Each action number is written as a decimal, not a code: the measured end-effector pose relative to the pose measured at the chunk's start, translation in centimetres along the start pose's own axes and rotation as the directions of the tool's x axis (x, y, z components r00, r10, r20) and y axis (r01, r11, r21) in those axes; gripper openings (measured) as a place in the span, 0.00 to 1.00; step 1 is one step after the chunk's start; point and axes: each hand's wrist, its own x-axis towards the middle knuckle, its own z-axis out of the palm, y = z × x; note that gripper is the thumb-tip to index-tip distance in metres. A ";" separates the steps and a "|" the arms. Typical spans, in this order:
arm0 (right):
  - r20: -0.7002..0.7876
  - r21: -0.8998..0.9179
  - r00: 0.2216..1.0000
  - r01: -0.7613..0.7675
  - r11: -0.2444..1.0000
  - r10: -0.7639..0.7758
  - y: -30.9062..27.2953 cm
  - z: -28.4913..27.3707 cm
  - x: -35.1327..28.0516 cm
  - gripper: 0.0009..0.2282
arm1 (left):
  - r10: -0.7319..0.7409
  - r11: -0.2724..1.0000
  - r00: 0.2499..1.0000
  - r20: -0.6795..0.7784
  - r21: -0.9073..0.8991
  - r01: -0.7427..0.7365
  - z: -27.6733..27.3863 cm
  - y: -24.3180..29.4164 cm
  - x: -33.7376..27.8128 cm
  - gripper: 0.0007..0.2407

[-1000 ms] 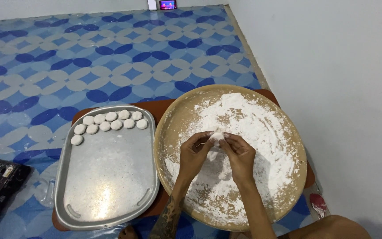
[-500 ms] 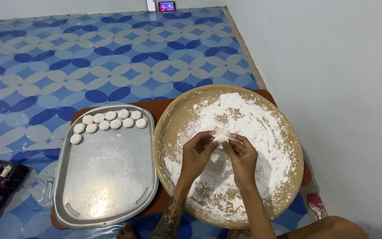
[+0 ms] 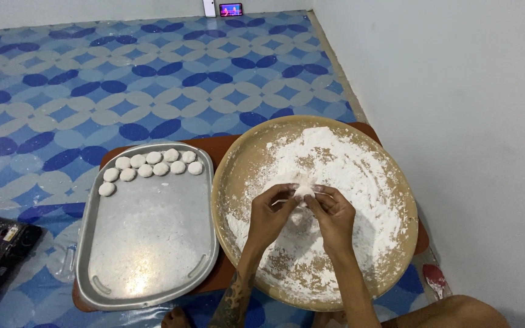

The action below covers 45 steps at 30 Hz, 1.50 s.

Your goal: The person prepares dough balls by pulling small pieces from a larger mass of dough, rolling them between their palms, and placing the finished balls onto a metal tray.

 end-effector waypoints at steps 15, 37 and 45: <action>0.027 0.004 0.993 -0.114 0.993 0.114 -0.7 0.5 -0.8 0.05 | 0.137 0.988 0.989 0.048 0.071 -0.140 -0.4 0.0 0.0 0.08; 0.034 -0.025 0.998 0.059 0.998 -0.058 -1.8 1.0 -1.1 0.12 | 0.061 0.998 0.997 -0.046 0.027 -0.060 -0.2 0.3 -0.6 0.16; 0.014 -0.048 0.998 0.055 0.997 -0.054 0.0 0.0 -0.4 0.12 | 0.050 0.999 0.999 -0.012 -0.011 -0.050 -0.3 0.1 -0.4 0.08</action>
